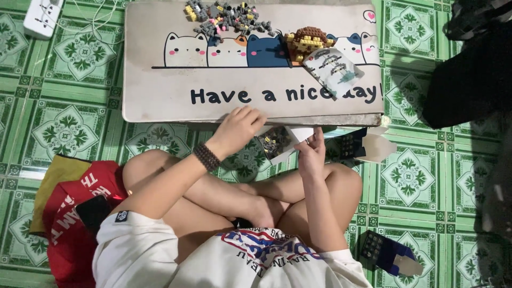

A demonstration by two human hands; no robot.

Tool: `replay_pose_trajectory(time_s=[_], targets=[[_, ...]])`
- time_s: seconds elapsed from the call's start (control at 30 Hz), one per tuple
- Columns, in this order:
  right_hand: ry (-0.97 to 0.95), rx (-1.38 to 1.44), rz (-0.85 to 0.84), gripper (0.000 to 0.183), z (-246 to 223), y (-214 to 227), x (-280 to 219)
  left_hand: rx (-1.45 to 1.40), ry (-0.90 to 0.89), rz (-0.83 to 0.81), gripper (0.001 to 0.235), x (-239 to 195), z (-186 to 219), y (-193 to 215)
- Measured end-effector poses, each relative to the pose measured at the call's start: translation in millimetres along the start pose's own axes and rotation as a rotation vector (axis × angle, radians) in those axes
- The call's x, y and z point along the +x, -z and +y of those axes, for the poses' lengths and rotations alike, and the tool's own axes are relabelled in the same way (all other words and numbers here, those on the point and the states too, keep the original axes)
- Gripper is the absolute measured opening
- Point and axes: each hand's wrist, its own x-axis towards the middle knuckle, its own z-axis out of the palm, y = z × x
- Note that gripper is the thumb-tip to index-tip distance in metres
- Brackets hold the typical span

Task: The person sits on the floor and assembles a small micro-bead figure using a wooden stick to pick up and place individual beads onto a base. They consult a printed instruction sheet and handle small plastic bags containing beads.

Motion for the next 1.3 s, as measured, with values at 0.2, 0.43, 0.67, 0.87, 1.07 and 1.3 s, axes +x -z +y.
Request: replay_pose_trajectory(time_s=[0.2,0.43,0.67,0.87,1.07,1.3], targets=[[-0.002,-0.012,-0.008,0.094,-1.2,0.4,1.1,0.032,0.072,0.047,0.010,-3.2,-32.6,6.4],[-0.205,0.113,0.155,0.094,-40.9,-41.1,-9.9,-0.042,0.633,0.111,0.013,35.0,-156.8,1.5],[-0.234,0.052,0.130,0.086,-60.9,-49.2,-16.9,-0.023,0.799,0.299,0.018,74.5,-221.4,-39.5],[-0.197,0.015,0.056,0.078,-78.6,-66.3,-24.3,0.056,0.784,0.262,0.016,84.6,-249.9,-63.8],[-0.194,0.048,0.023,0.056,-71.3,-62.7,-22.0,0.127,0.726,0.211,0.021,102.3,-259.0,-91.7],[-0.160,0.052,-0.039,0.056,-69.8,-68.0,-30.1,0.078,0.681,0.120,0.024,102.2,-214.6,-57.0]])
